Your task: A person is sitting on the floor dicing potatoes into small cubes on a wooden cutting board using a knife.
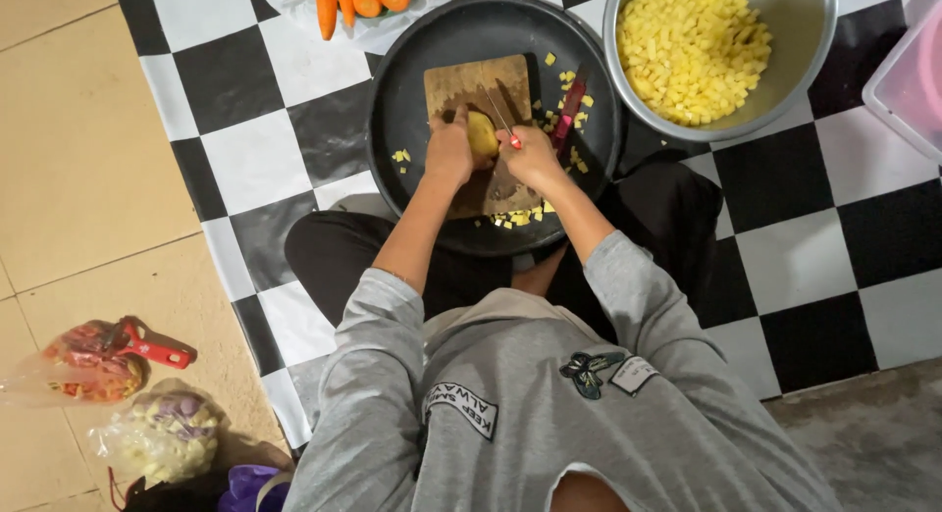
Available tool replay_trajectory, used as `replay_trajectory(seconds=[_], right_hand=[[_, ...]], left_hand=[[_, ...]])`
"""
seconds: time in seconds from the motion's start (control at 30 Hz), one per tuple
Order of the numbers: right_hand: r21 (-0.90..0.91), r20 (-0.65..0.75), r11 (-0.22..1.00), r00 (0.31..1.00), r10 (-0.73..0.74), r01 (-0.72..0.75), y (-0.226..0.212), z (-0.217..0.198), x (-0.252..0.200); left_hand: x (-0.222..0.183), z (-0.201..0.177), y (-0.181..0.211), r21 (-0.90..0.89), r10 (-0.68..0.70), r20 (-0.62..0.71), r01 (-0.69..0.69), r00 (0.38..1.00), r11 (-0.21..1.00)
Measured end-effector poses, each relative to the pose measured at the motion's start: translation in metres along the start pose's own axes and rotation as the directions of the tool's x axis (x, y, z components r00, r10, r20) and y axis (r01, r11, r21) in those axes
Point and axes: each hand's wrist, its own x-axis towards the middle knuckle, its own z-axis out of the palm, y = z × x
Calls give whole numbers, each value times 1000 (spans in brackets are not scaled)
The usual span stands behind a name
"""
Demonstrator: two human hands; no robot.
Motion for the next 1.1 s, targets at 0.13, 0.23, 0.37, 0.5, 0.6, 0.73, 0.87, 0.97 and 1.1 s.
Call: replay_trajectory(seconds=[0.13, 0.23, 0.37, 0.5, 0.6, 0.73, 0.87, 0.97, 1.1], right_hand=[[-61, 16, 998, 1000, 3, -2, -33, -22, -39], [-193, -3, 980, 998, -55, 54, -42, -31, -56], [-628, 41, 778, 997, 70, -29, -52, -18, -65], [-701, 80, 711, 997, -13, 66, -49, -11, -58], [-679, 92, 728, 995, -45, 96, -59, -8, -57], [-676, 145, 733, 989, 35, 73, -69, -7, -47], [-652, 160, 754, 987, 31, 82, -73, -4, -36], [-642, 169, 759, 986, 3, 108, -80, -4, -28], [-646, 198, 757, 979, 38, 101, -94, -8, -31]], left_hand=[[-7, -14, 12, -35, -19, 55, 21, 998, 999], [23, 8, -11, 17, -19, 69, 18, 997, 1000], [37, 25, -24, 61, 11, 43, -14, 999, 998], [41, 24, -28, 68, 36, 33, -38, 999, 997], [32, 17, -23, 57, 57, 33, -59, 998, 997], [20, 8, -12, 59, 60, -16, -59, 998, 997], [19, 4, -9, 78, 64, 4, -64, 998, 995], [25, 7, -12, 99, 67, 9, -68, 998, 993], [37, 20, -24, 143, 81, -8, -79, 997, 987]])
